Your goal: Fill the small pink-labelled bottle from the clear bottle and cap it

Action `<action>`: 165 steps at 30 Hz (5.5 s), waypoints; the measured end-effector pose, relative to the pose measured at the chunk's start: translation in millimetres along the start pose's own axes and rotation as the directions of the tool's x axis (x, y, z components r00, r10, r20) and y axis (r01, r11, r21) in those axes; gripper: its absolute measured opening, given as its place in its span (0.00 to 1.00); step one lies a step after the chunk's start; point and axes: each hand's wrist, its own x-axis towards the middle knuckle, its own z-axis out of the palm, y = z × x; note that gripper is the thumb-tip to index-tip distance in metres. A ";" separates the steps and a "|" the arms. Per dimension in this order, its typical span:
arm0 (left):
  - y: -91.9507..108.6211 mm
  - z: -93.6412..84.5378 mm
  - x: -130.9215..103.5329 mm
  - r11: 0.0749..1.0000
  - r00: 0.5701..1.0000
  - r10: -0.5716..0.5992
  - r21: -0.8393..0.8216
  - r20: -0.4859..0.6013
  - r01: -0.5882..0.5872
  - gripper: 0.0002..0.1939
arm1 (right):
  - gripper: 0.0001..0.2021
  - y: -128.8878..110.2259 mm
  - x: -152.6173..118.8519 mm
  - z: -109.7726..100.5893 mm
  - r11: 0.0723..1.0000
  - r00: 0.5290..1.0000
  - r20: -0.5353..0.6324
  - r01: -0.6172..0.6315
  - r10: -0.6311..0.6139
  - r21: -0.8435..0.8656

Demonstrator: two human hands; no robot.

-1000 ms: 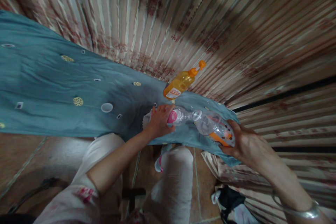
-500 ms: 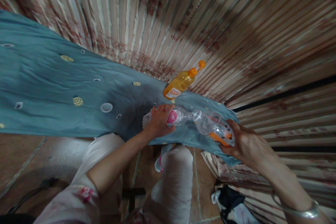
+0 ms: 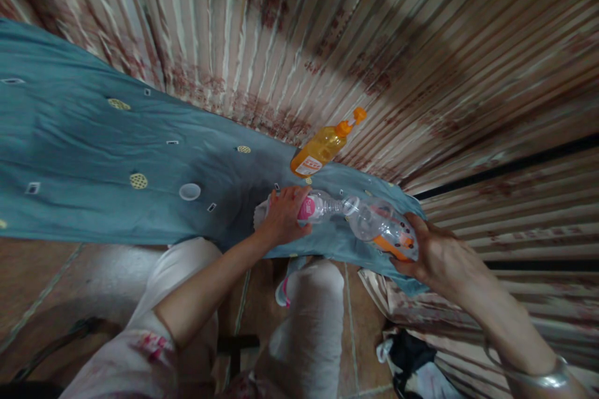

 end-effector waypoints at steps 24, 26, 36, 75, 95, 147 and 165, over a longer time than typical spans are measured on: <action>1.0 -1.1 -0.6 1.000 1.000 -0.006 -0.003 0.003 0.006 0.42 | 0.20 -0.6 -0.2 0.5 1.000 1.000 -0.020 0.010 -0.011 -0.020; 0.6 -0.4 -0.6 1.000 1.000 -0.007 -0.001 0.003 0.007 0.43 | 0.21 -0.4 -0.3 1.3 1.000 1.000 -0.026 0.015 -0.016 -0.025; 1.1 -1.3 -0.7 1.000 1.000 -0.005 0.006 0.012 0.005 0.43 | 0.20 -1.3 -0.1 0.5 0.999 0.999 -0.028 0.015 -0.016 -0.036; 1.4 -0.7 0.0 1.000 1.000 -0.008 0.009 0.012 0.008 0.43 | 0.21 -1.0 0.2 1.6 1.000 0.998 -0.051 0.022 -0.023 -0.019; 2.3 -2.1 -0.4 1.000 1.000 -0.015 0.005 0.023 0.015 0.43 | 0.22 1.5 -1.5 2.4 0.999 0.999 -0.047 0.026 -0.027 -0.031; 1.8 -1.1 -0.7 1.000 1.000 -0.004 -0.008 0.006 0.004 0.42 | 0.21 2.1 -1.8 3.8 1.000 1.000 -0.029 0.005 -0.006 -0.030; 1.1 0.0 -0.9 1.000 1.000 -0.003 0.014 0.020 0.002 0.43 | 0.19 0.6 -1.4 0.6 0.998 0.999 -0.035 0.021 -0.023 -0.067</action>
